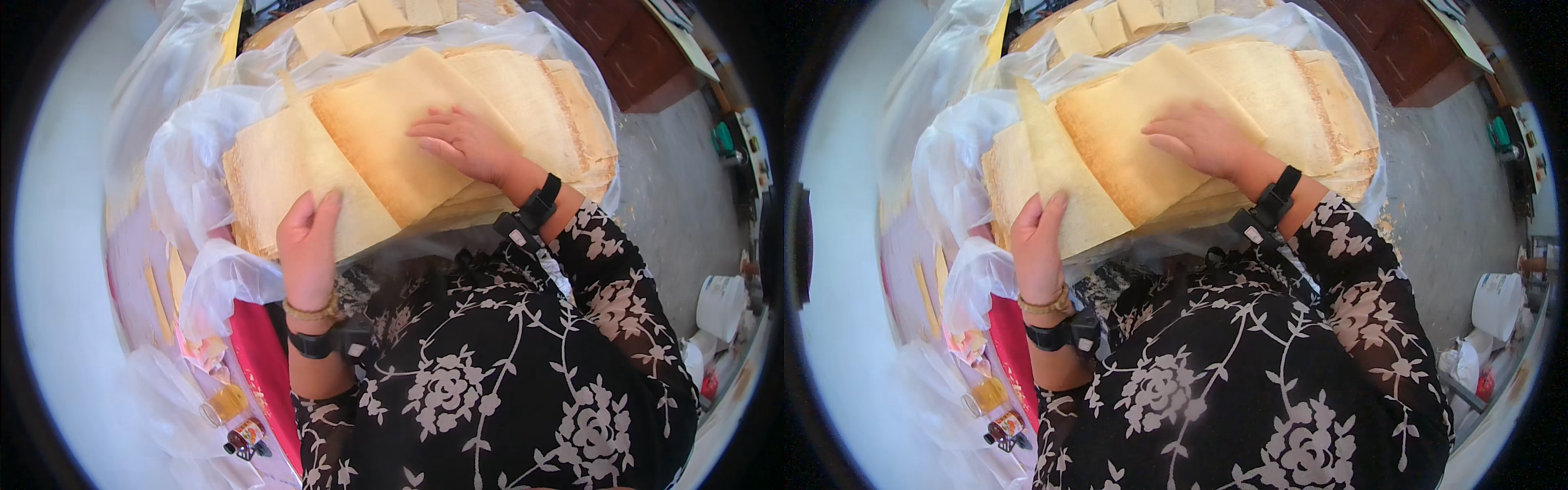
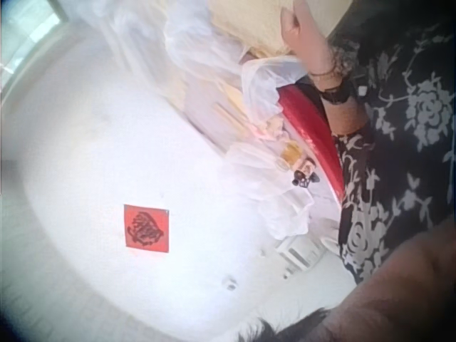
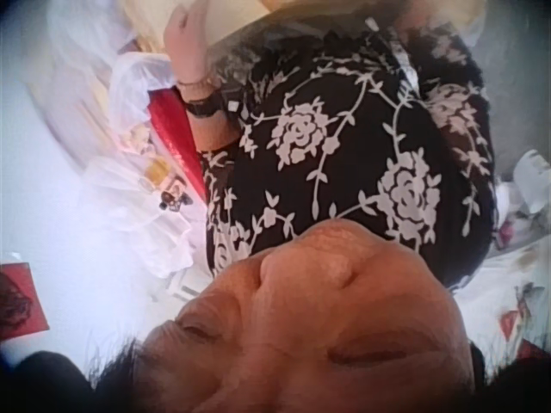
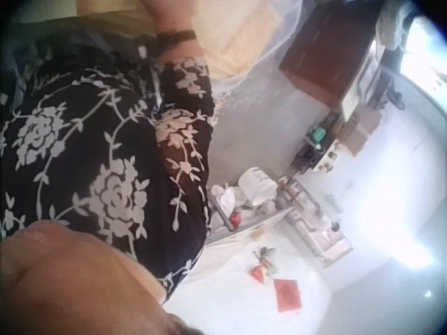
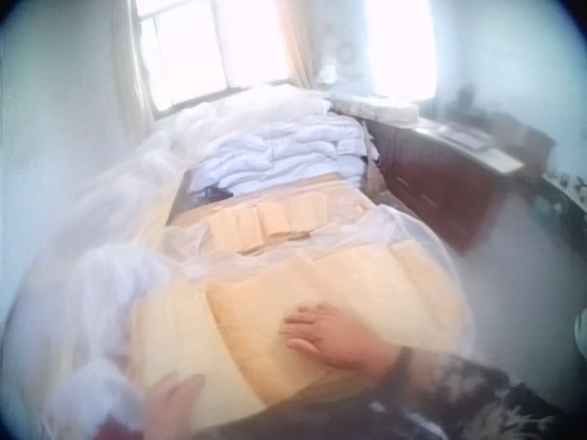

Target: The person repeatedly picks up thin, flexible sheets from a stack, folds them in half, and places them back on the stack. The process is repeated continuously with each sheet handled individually.

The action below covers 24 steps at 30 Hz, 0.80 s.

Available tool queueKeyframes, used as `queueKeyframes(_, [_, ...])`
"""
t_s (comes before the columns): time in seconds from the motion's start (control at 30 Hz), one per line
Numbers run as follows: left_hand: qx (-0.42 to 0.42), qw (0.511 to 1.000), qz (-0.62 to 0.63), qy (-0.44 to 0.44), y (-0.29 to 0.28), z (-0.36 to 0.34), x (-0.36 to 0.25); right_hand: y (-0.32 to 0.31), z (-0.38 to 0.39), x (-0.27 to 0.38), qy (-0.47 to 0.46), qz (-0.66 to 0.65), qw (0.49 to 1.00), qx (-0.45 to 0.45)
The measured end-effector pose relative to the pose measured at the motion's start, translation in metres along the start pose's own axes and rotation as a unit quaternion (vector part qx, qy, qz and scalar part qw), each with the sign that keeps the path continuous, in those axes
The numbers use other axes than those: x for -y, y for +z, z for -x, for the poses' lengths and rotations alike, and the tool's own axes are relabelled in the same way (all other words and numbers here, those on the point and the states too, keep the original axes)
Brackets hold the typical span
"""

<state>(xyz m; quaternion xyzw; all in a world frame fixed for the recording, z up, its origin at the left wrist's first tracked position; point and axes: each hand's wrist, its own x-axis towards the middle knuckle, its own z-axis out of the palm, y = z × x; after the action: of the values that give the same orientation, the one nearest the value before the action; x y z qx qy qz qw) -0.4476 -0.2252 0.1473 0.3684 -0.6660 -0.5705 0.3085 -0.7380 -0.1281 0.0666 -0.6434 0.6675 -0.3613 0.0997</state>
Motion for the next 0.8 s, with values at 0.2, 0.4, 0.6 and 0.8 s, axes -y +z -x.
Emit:
queueKeyframes(0.2, [0.002,0.873,-0.447,0.195,0.087,-0.031,-0.026,-0.023,-0.014,0.009,0.177,-0.357,0.915,0.070])
queueKeyframes(0.4, [0.012,0.816,-0.532,0.226,0.126,-0.033,-0.030,-0.027,-0.026,0.006,0.254,-0.336,0.906,0.043])
queueKeyframes(0.6, [-0.019,0.906,-0.332,0.263,0.080,-0.064,-0.007,-0.019,-0.037,-0.002,0.306,-0.206,0.930,0.011])
queueKeyframes(0.8, [-0.084,0.991,-0.092,0.043,0.009,-0.079,0.035,-0.011,-0.035,0.004,0.259,-0.050,0.964,0.034])
